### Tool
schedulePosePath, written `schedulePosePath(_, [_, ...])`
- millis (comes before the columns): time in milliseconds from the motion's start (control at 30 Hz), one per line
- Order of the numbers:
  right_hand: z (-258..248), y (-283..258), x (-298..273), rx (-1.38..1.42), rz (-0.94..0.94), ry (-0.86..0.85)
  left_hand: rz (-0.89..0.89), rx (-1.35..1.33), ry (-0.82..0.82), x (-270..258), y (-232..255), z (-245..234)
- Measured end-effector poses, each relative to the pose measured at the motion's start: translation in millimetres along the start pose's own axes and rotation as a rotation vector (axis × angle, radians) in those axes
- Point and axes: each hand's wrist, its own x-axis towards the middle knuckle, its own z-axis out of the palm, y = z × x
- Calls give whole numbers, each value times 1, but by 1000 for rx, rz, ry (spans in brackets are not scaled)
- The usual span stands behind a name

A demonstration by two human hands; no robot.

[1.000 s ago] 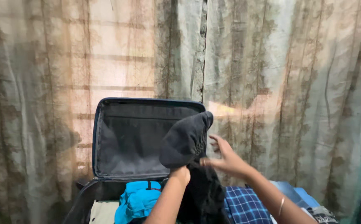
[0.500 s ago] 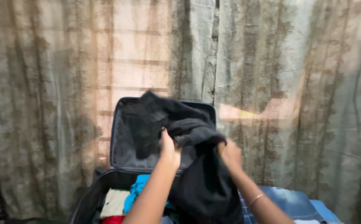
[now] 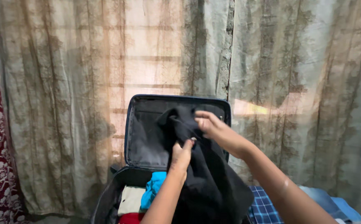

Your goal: The person folds several items of clothing, including black pants, a blue t-shirt, and a grey sweatshirt, and places them into an open suitcase.

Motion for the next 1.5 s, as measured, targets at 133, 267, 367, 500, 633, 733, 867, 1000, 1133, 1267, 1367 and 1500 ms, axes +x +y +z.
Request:
schedulePosePath(133, [-27, 50, -45, -573, -77, -94, -81, -11, 204, 42, -22, -12])
schedulePosePath(267, [-75, 129, -86, -342, 532, 112, -57, -321, 240, 68, -15, -12])
schedulePosePath(367, [-99, 208, -115, 97, 653, 173, -148, -506, 175, 79, 0, -10])
schedulePosePath(500, [-124, 266, -122, 62, 801, 340, -365, -957, -105, 98, -15, -22])
schedulePosePath(633, [-98, 245, -82, -137, 506, 503, -25, -694, -40, 134, -99, -76])
schedulePosePath(733, [-91, 213, -49, -322, 242, 661, -559, 216, 140, 114, -143, -135])
schedulePosePath(867, [-115, 187, -10, -420, 72, 756, -647, 1026, -166, 57, -130, -164])
schedulePosePath(1000, [-111, 147, 26, -172, -270, 736, -486, 1317, -191, 23, -45, -108])
schedulePosePath(1133, [-64, 69, 19, -19, -492, 421, 91, 1079, -239, 13, -10, -43])
schedulePosePath(1267, [-46, 30, -17, 29, -247, -85, 295, 438, -309, 16, -32, -9])
schedulePosePath(1367, [-65, 62, -21, -38, -92, 97, -161, 162, 137, 5, -43, 5])
schedulePosePath(1500, [-81, 111, -53, -310, 337, 577, -195, -191, 33, 3, -44, 26])
